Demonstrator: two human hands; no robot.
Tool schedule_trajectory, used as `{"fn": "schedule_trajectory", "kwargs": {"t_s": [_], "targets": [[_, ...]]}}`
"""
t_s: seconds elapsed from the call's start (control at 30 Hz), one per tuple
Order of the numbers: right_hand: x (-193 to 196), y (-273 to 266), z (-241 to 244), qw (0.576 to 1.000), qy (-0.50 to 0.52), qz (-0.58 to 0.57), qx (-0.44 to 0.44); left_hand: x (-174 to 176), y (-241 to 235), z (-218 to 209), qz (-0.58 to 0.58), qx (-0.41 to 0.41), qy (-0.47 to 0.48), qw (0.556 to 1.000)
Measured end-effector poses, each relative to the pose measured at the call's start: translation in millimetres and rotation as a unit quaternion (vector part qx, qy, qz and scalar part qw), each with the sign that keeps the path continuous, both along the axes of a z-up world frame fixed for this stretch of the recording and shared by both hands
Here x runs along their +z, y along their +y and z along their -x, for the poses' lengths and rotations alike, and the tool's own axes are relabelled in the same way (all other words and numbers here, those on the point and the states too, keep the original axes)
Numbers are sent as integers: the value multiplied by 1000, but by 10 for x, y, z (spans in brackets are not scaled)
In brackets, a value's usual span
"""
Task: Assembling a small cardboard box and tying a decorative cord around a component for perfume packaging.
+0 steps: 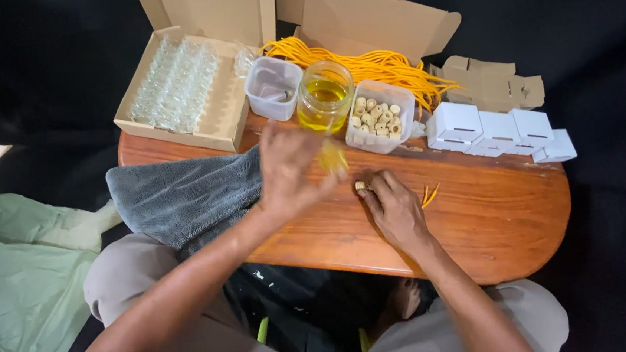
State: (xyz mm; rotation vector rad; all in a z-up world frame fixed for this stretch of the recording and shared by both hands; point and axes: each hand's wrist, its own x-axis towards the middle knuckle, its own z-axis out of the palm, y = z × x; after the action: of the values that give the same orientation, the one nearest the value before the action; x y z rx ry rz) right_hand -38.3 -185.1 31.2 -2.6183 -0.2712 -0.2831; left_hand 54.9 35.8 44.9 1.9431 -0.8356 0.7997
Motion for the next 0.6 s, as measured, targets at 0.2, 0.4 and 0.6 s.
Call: {"fn": "schedule_trajectory", "kwargs": {"t_s": [0.2, 0.4, 0.6], "targets": [[241, 65, 50, 999, 18, -36, 8, 189, -162, 538, -108, -248, -88, 959], [193, 71, 13, 1000, -6, 18, -4, 145, -224, 608, -100, -216, -83, 968], [-157, -67, -21, 1000, -7, 1, -7, 390, 160, 207, 19, -221, 16, 975]]}}
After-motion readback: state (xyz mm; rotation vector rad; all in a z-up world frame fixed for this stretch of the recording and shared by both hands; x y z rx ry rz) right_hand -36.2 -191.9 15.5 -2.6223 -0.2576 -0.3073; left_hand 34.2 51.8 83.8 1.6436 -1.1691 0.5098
